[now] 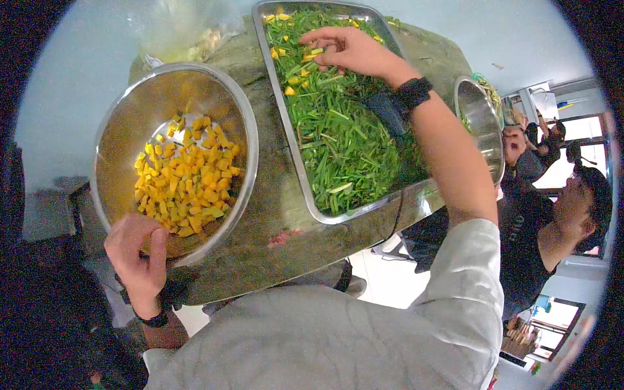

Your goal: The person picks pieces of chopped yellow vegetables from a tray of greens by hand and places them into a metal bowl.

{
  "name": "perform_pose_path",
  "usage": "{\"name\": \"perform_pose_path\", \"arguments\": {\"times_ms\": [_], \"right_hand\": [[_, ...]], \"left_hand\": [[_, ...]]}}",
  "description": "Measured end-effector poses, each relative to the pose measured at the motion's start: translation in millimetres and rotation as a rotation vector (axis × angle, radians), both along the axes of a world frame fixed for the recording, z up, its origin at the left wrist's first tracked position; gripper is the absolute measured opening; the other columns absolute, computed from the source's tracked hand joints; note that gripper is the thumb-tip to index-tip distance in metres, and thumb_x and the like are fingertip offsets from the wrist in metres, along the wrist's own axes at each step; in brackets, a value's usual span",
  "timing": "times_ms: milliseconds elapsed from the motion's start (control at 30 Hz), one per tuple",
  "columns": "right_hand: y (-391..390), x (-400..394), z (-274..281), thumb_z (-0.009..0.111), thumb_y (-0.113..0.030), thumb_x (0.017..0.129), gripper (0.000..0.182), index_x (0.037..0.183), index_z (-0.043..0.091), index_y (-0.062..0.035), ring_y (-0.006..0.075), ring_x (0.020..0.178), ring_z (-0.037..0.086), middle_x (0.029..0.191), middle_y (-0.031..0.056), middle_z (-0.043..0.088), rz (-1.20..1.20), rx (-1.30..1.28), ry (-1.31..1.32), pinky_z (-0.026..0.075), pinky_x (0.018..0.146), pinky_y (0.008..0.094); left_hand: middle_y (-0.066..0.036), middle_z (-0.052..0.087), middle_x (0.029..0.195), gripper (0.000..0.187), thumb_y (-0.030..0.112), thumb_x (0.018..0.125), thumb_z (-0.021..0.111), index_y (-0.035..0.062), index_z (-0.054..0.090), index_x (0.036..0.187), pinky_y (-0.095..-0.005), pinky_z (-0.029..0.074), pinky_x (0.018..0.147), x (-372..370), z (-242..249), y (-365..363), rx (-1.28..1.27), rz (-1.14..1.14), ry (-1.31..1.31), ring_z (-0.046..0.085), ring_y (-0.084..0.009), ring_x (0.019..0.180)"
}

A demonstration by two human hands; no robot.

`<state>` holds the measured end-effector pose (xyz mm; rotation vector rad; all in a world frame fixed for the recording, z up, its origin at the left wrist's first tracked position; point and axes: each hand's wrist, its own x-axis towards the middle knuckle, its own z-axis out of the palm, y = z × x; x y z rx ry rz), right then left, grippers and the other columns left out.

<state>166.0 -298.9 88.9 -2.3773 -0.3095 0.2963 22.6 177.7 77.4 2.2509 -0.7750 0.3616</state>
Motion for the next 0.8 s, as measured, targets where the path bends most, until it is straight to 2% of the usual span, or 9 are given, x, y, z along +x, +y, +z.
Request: {"name": "perform_pose_path", "arguments": {"times_ms": [67, 100, 200, 300, 400, 500, 600, 700, 800], "right_hand": [[2.8, -11.4, 5.3, 0.071, -0.015, 0.1, 0.039, 0.138, 0.07, -0.0133, 0.0105, 0.08, 0.068, 0.102, 0.0039, 0.076, 0.004, 0.007, -0.042, 0.056, 0.073, 0.0276], [-3.4, -7.0, -1.7, 0.071, -0.016, 0.099, 0.035, 0.134, 0.072, -0.0108, 0.0141, 0.083, 0.071, 0.098, 0.0047, 0.078, 0.034, -0.036, -0.084, 0.058, 0.075, 0.0309], [-18.2, -6.1, -2.7, 0.071, -0.012, 0.1, 0.027, 0.127, 0.074, -0.0065, 0.0082, 0.077, 0.064, 0.095, 0.0001, 0.074, 0.046, -0.402, -0.274, 0.053, 0.066, 0.0291], [-13.1, -11.4, -11.1, 0.074, -0.014, 0.098, 0.019, 0.113, 0.076, -0.0037, 0.0106, 0.072, 0.063, 0.086, 0.0027, 0.074, 0.069, -0.315, -0.285, 0.053, 0.067, 0.0314], [-0.2, -10.9, -10.9, 0.078, -0.015, 0.095, 0.015, 0.105, 0.077, -0.0032, 0.0133, 0.07, 0.065, 0.084, 0.0037, 0.074, 0.092, -0.403, -0.353, 0.055, 0.069, 0.0332], [-1.7, -3.9, -23.1, 0.081, -0.026, 0.09, 0.024, 0.102, 0.079, -0.0053, 0.0289, 0.082, 0.076, 0.089, 0.0122, 0.078, 0.061, -0.52, -0.238, 0.059, 0.078, 0.04], [-8.5, -0.6, -30.0, 0.083, -0.027, 0.089, 0.026, 0.101, 0.079, -0.0047, 0.0279, 0.078, 0.075, 0.084, 0.0115, 0.077, 0.045, -0.383, -0.267, 0.059, 0.076, 0.0399], [-6.8, -9.2, -20.6, 0.082, -0.016, 0.092, 0.022, 0.105, 0.077, 0.0003, 0.0102, 0.077, 0.068, 0.083, 0.0033, 0.075, -0.041, -0.313, -0.227, 0.055, 0.072, 0.031], [6.2, -25.7, 13.9, 0.081, -0.016, 0.094, 0.025, 0.112, 0.078, -0.0005, 0.007, 0.082, 0.067, 0.088, 0.0016, 0.076, -0.115, -0.278, -0.254, 0.055, 0.075, 0.0272]], "left_hand": [[-0.012, 0.068, 0.076, 0.006, 0.004, 0.079, 0.073, 0.0027, 0.068, 0.08, -0.0407, 0.048, 0.064, 0.5, 0.6, 0.3, 0.016, -0.009, 0.006, 0.064, -0.0343, 0.068], [-0.012, 0.068, 0.076, 0.006, 0.004, 0.079, 0.073, 0.0027, 0.068, 0.08, -0.0406, 0.048, 0.064, 0.5, 1.0, 0.5, 0.018, -0.011, 0.008, 0.064, -0.0341, 0.068], [-0.012, 0.068, 0.076, 0.006, 0.005, 0.079, 0.073, 0.0028, 0.068, 0.08, -0.0404, 0.048, 0.064, 0.7, 1.7, 1.0, 0.02, -0.011, 0.012, 0.064, -0.0338, 0.068], [-0.012, 0.068, 0.076, 0.006, 0.005, 0.079, 0.073, 0.003, 0.068, 0.08, -0.04, 0.048, 0.064, 1.2, 2.2, -0.6, 0.017, -0.01, 0.006, 0.064, -0.0334, 0.067], [-0.012, 0.067, 0.075, 0.006, 0.005, 0.079, 0.073, 0.003, 0.067, 0.08, -0.0396, 0.048, 0.064, 2.0, 1.9, -1.8, 0.018, -0.016, 0.0, 0.064, -0.0331, 0.067], [-0.012, 0.067, 0.075, 0.007, 0.005, 0.08, 0.073, 0.0028, 0.067, 0.081, -0.0396, 0.047, 0.064, 2.0, 1.5, -1.4, 0.015, -0.024, -0.008, 0.064, -0.0331, 0.067], [-0.012, 0.067, 0.075, 0.007, 0.004, 0.08, 0.074, 0.0025, 0.067, 0.082, -0.0397, 0.048, 0.064, 1.8, 0.6, 0.3, 0.024, -0.032, -0.018, 0.064, -0.0331, 0.067], [-0.012, 0.068, 0.076, 0.008, 0.003, 0.08, 0.074, 0.0025, 0.067, 0.082, -0.0395, 0.048, 0.064, 1.4, 2.2, 1.2, 0.03, -0.041, -0.012, 0.064, -0.0332, 0.067], [-0.012, 0.068, 0.077, 0.008, 0.003, 0.08, 0.074, 0.0024, 0.066, 0.082, -0.0393, 0.048, 0.065, -1.0, 11.1, 3.9, 0.039, -0.067, -0.018, 0.064, -0.0333, 0.068]]}}
